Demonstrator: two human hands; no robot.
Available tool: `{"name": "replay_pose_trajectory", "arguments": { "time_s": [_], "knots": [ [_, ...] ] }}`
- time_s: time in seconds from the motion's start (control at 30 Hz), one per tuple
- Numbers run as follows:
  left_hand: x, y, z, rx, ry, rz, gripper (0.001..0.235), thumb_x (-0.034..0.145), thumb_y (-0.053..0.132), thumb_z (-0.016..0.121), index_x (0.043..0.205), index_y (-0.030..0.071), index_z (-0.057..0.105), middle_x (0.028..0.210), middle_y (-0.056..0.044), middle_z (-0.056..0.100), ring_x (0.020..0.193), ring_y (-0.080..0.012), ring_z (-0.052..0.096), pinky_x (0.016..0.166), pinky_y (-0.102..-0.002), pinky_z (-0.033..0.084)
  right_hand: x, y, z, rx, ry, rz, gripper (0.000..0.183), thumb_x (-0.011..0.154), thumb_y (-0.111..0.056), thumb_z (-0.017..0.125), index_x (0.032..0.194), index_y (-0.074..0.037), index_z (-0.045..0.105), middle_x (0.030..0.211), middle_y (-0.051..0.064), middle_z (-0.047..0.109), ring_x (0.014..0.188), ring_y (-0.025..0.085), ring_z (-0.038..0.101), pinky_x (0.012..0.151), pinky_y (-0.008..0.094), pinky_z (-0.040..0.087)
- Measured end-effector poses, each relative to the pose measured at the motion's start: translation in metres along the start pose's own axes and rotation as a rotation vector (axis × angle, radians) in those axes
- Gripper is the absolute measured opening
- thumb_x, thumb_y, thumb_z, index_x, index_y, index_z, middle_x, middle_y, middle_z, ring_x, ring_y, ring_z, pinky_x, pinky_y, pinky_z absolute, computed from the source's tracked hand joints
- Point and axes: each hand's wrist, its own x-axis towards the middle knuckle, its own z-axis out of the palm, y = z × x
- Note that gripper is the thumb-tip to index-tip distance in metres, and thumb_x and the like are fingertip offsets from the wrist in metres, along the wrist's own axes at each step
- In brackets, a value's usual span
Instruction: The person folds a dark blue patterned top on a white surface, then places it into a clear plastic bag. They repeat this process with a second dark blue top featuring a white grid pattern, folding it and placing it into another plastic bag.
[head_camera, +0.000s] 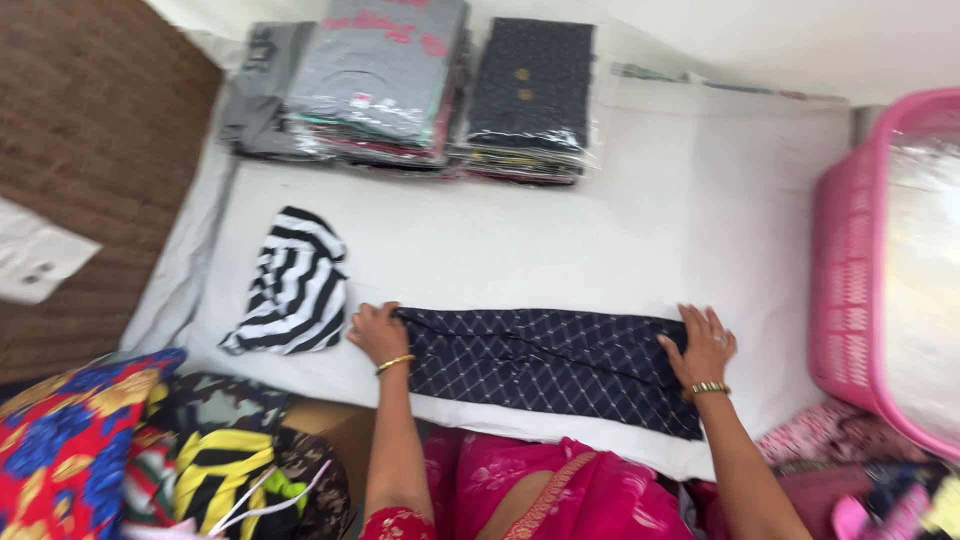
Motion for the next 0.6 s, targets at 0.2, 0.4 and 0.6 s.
{"name": "replay_pose_trajectory", "arguments": {
  "time_s": [0.2, 0.4, 0.6],
  "knots": [
    [0.027, -0.043, 0.064, -0.692, -0.070, -0.191, 0.026, 0.091, 0.004, 0.060, 0.103, 0.014, 0.081, 0.077, -0.012, 0.072, 0.063, -0.0186, 0.067, 0.060, -0.030, 0.053, 0.021, 0.011, -0.018, 0.033, -0.077, 0.039, 0.054, 0.080, -0.051, 0.075, 0.129, -0.030, 0.068, 0.147, -0.001, 0.055, 0.142, 0.027, 0.040, 0.111, 0.056, 0.027],
    [0.033, -0.024, 0.036, -1.019, -0.216, -0.537, 0.023, 0.106, 0.017, 0.059, 0.100, 0.004, 0.076, 0.088, -0.002, 0.076, 0.059, -0.0145, 0.065, 0.056, -0.027, 0.051, 0.029, 0.002, -0.035, -0.017, -0.205, 0.150, 0.029, 0.079, -0.042, 0.080, 0.103, -0.027, 0.077, 0.117, -0.002, 0.064, 0.122, 0.024, 0.050, 0.105, 0.049, 0.034],
    [0.035, -0.018, 0.041, -0.827, -0.017, -0.299, 0.014, 0.095, -0.002, 0.071, 0.105, 0.005, 0.077, 0.086, -0.008, 0.069, 0.069, -0.0140, 0.060, 0.061, -0.029, 0.051, 0.029, -0.006, -0.039, -0.073, -0.137, 0.178, 0.015, 0.088, -0.034, 0.078, 0.096, -0.021, 0.076, 0.108, -0.004, 0.069, 0.116, 0.021, 0.055, 0.105, 0.045, 0.035]
  ]
}}
